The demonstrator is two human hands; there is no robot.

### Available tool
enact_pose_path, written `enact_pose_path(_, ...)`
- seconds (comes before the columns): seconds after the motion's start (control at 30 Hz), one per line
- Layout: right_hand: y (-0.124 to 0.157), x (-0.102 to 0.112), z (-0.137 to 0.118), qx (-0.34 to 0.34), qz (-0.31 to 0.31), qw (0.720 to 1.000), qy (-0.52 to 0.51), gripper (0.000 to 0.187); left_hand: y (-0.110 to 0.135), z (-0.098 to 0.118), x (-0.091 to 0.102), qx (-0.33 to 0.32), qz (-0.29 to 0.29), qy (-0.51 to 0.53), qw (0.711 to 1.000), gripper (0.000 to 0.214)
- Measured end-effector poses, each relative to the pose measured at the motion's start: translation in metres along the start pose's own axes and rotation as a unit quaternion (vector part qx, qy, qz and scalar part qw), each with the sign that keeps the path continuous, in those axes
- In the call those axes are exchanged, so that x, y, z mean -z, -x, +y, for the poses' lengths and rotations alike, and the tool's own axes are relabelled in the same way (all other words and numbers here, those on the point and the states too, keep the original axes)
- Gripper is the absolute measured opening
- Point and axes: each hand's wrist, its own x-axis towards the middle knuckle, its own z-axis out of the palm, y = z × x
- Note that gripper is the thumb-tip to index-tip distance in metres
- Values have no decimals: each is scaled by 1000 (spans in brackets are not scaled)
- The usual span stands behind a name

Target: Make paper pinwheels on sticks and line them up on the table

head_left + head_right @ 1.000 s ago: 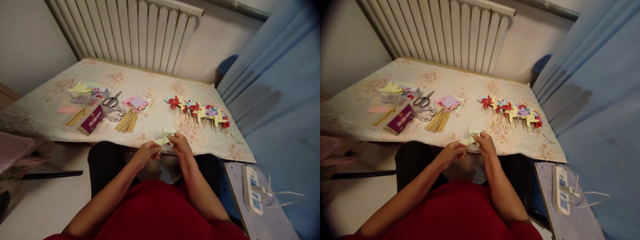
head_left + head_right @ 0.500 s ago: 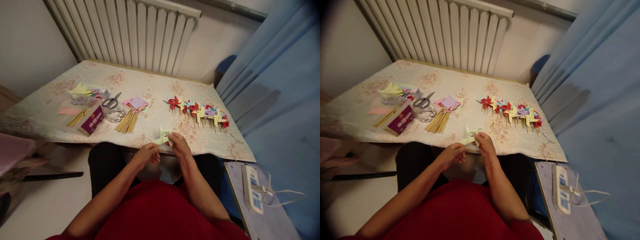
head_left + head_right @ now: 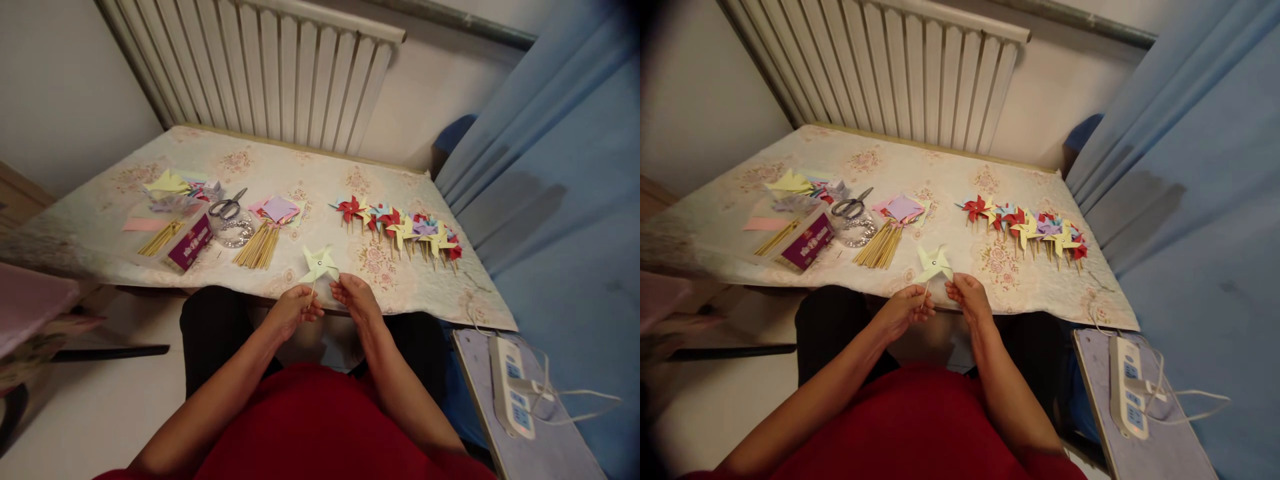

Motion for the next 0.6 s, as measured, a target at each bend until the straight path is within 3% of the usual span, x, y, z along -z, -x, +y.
enact_pose_path(0.2,4,-4,10,-5,-9,999,43,32,0,0,-1,-13,0,35,999,20)
enact_pose_path(0.33,14,-12,10,53,5,988,147,24,-1,-1,-2,-24,13,64,998,16)
enact_pose_path(0.47,29,-24,7,184,17,936,299,16,-2,-4,-1,-31,19,71,997,14)
enact_pose_path(0.6,41,-31,7,321,-18,849,418,25,-3,-8,-1,-14,6,47,999,18)
